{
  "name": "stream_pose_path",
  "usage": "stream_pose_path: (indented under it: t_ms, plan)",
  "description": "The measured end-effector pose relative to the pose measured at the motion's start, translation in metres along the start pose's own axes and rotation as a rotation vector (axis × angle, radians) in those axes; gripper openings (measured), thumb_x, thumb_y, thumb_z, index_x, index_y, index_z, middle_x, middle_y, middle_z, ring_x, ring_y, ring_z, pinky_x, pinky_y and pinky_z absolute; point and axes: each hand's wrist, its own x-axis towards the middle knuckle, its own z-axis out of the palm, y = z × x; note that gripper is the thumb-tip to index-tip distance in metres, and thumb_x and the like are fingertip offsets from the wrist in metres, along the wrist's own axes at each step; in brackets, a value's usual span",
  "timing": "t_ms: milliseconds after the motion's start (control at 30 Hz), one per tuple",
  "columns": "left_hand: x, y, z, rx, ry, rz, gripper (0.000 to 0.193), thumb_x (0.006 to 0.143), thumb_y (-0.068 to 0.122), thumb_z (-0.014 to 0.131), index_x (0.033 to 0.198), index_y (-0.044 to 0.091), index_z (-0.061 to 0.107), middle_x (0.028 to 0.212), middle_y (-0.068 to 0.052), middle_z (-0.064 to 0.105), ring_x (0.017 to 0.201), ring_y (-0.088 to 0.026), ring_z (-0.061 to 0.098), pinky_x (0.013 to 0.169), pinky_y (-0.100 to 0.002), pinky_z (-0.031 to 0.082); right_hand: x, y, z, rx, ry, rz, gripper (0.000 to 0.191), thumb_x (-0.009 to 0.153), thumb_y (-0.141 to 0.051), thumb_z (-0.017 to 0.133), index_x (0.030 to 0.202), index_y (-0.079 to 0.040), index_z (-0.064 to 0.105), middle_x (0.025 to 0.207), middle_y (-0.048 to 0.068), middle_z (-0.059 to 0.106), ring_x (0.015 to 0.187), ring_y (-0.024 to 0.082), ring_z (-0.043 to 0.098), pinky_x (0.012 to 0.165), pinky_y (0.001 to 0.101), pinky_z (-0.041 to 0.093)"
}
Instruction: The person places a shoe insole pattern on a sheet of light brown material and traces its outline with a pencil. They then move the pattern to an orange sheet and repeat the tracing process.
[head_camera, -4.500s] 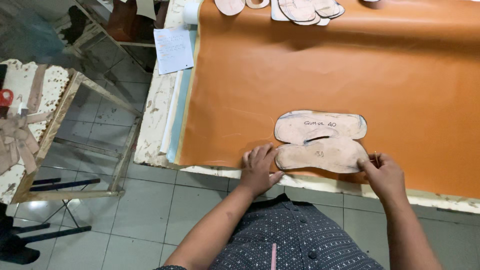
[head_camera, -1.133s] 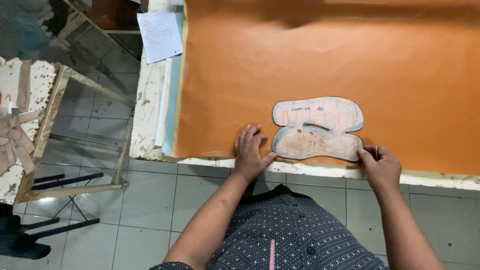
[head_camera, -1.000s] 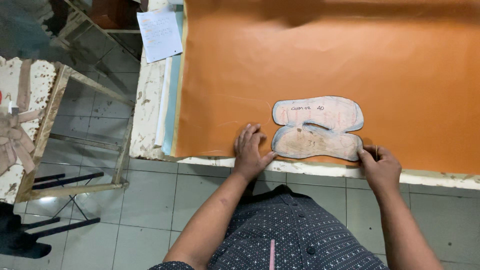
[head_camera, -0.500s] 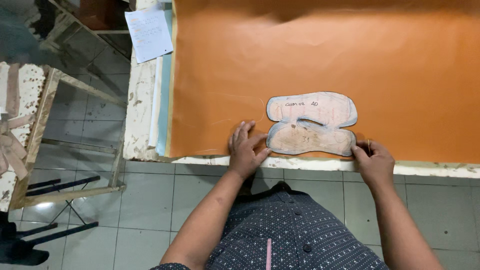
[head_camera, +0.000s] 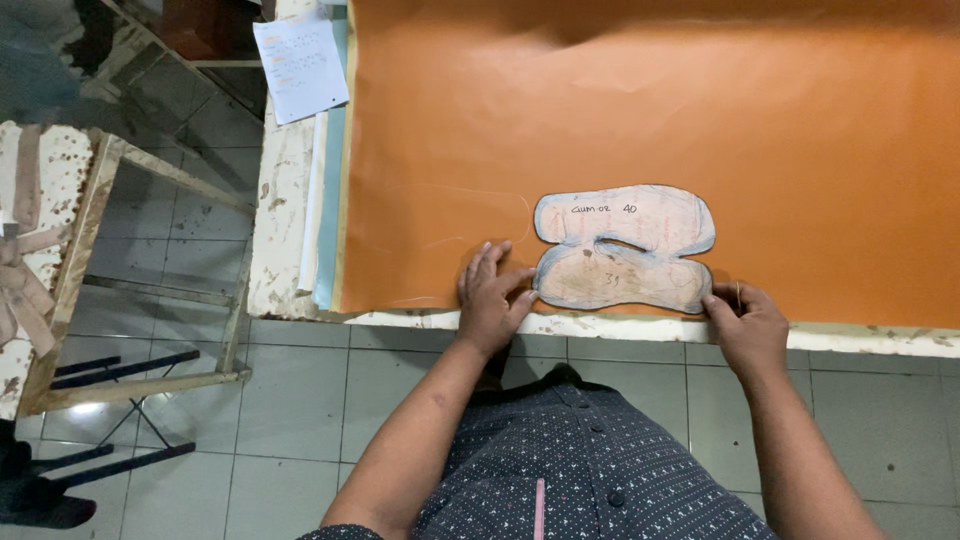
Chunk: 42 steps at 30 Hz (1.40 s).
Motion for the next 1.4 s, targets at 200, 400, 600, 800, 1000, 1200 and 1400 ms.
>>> stream_pose_path:
  t_ms: [200, 400, 600, 800, 1000, 1200, 1400]
  plan:
    - [-0.001, -0.002, 0.001, -0.041, 0.065, 0.039, 0.047, 0.081, 0.032, 0.078, 0.122, 0.014, 0.067, 0.156, -0.012, 0.046, 0.152, -0.037, 0.032, 0.121, -0.057, 0.020, -0.003, -0.008, -0.004, -0.015, -0.027, 0.059, 0.028, 0.095, -0.023, 0.074, 0.115, -0.003, 0.075, 0.105, 0.012, 0.075, 0.094, 0.019, 0.070, 0.083, 0.0329, 0.055]
    - [0.001, 0.007, -0.006, 0.019, -0.043, -0.039, 0.034, 0.083, 0.030, 0.077, 0.116, 0.023, 0.076, 0.157, -0.012, 0.041, 0.151, -0.037, 0.025, 0.121, -0.060, 0.012, -0.005, -0.014, -0.005, -0.008, -0.026, 0.034, 0.029, 0.095, -0.023, 0.074, 0.115, -0.002, 0.075, 0.104, 0.013, 0.075, 0.094, 0.021, 0.071, 0.085, 0.0340, 0.055]
    - [0.001, 0.012, -0.009, 0.000, -0.033, -0.044, 0.035, 0.082, 0.029, 0.077, 0.116, 0.023, 0.076, 0.156, -0.011, 0.042, 0.152, -0.036, 0.026, 0.122, -0.060, 0.012, -0.003, -0.011, -0.004, -0.009, -0.028, 0.075, 0.030, 0.095, -0.024, 0.074, 0.116, -0.002, 0.075, 0.106, 0.013, 0.074, 0.095, 0.020, 0.070, 0.085, 0.0333, 0.055]
    - [0.000, 0.010, -0.008, -0.005, 0.000, -0.010, 0.034, 0.083, 0.030, 0.078, 0.117, 0.023, 0.076, 0.156, -0.012, 0.043, 0.152, -0.037, 0.027, 0.121, -0.061, 0.014, -0.002, -0.008, -0.004, 0.044, -0.026, 0.066, 0.032, 0.094, -0.024, 0.075, 0.116, -0.001, 0.074, 0.105, 0.012, 0.075, 0.094, 0.019, 0.070, 0.085, 0.0326, 0.055]
    - [0.000, 0.009, -0.006, -0.026, 0.006, -0.021, 0.034, 0.082, 0.031, 0.076, 0.115, 0.022, 0.077, 0.156, -0.012, 0.044, 0.152, -0.038, 0.027, 0.120, -0.062, 0.014, -0.002, -0.006, -0.003, 0.028, -0.029, 0.072, 0.030, 0.094, -0.022, 0.075, 0.115, -0.002, 0.075, 0.104, 0.011, 0.075, 0.093, 0.018, 0.070, 0.083, 0.0318, 0.055]
    - [0.000, 0.014, -0.005, 0.014, 0.004, -0.026, 0.031, 0.084, 0.034, 0.076, 0.112, 0.021, 0.077, 0.154, -0.013, 0.044, 0.151, -0.038, 0.028, 0.120, -0.062, 0.015, 0.001, 0.000, -0.002, 0.020, -0.034, 0.018, 0.028, 0.094, -0.021, 0.076, 0.115, -0.002, 0.075, 0.103, 0.011, 0.075, 0.091, 0.018, 0.070, 0.082, 0.0320, 0.055]
    - [0.010, 0.024, 0.016, 0.220, -0.047, 0.059, 0.028, 0.091, 0.020, 0.065, 0.118, 0.021, 0.074, 0.152, -0.021, 0.042, 0.140, -0.041, 0.034, 0.113, -0.065, 0.021, 0.002, 0.002, -0.004, -0.046, -0.050, 0.003, 0.029, 0.094, -0.022, 0.076, 0.114, -0.001, 0.074, 0.101, 0.012, 0.074, 0.088, 0.020, 0.069, 0.079, 0.0337, 0.055]
